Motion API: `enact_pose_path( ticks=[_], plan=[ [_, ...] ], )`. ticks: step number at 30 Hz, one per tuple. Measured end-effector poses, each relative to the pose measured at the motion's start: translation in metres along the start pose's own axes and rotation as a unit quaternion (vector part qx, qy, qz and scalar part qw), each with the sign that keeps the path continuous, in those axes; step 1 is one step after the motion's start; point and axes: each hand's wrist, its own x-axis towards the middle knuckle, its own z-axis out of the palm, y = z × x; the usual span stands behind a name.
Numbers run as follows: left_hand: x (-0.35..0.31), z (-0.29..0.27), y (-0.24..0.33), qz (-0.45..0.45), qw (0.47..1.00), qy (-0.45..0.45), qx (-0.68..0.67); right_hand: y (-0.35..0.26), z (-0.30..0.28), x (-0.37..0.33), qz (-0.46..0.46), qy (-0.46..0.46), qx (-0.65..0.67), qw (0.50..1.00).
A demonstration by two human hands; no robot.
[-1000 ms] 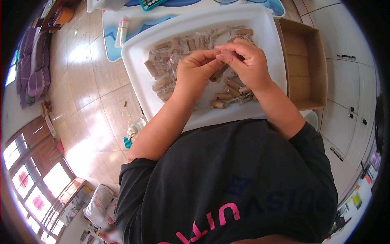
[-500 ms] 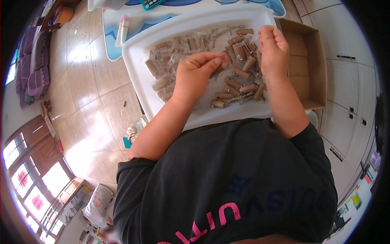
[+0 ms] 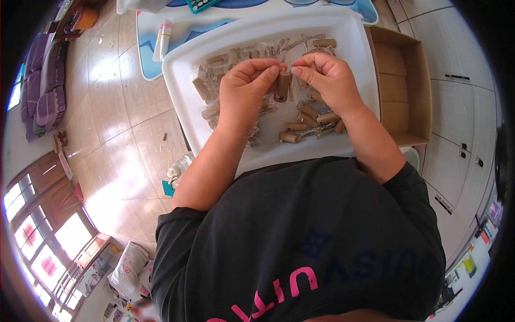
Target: The person places small cardboard cylinders into individual small plastic bags by hand.
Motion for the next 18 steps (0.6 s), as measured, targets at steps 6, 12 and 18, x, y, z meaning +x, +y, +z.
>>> enact_pose_path(
  ticks=[6, 12, 18],
  plan=[
    [-0.001, -0.002, 0.0, -0.005, 1.0, -0.01, 0.003, 0.004, 0.0, 0.002, 0.008, -0.014, 0.07, 0.997],
    [-0.001, -0.002, 0.002, -0.011, 1.0, -0.002, 0.013, 0.0, -0.003, -0.001, 0.052, -0.022, 0.139, 0.989],
    [0.001, -0.003, 0.0, -0.014, 0.999, 0.029, 0.019, 0.001, 0.001, -0.002, 0.043, 0.006, 0.12, 0.992]
  ],
)
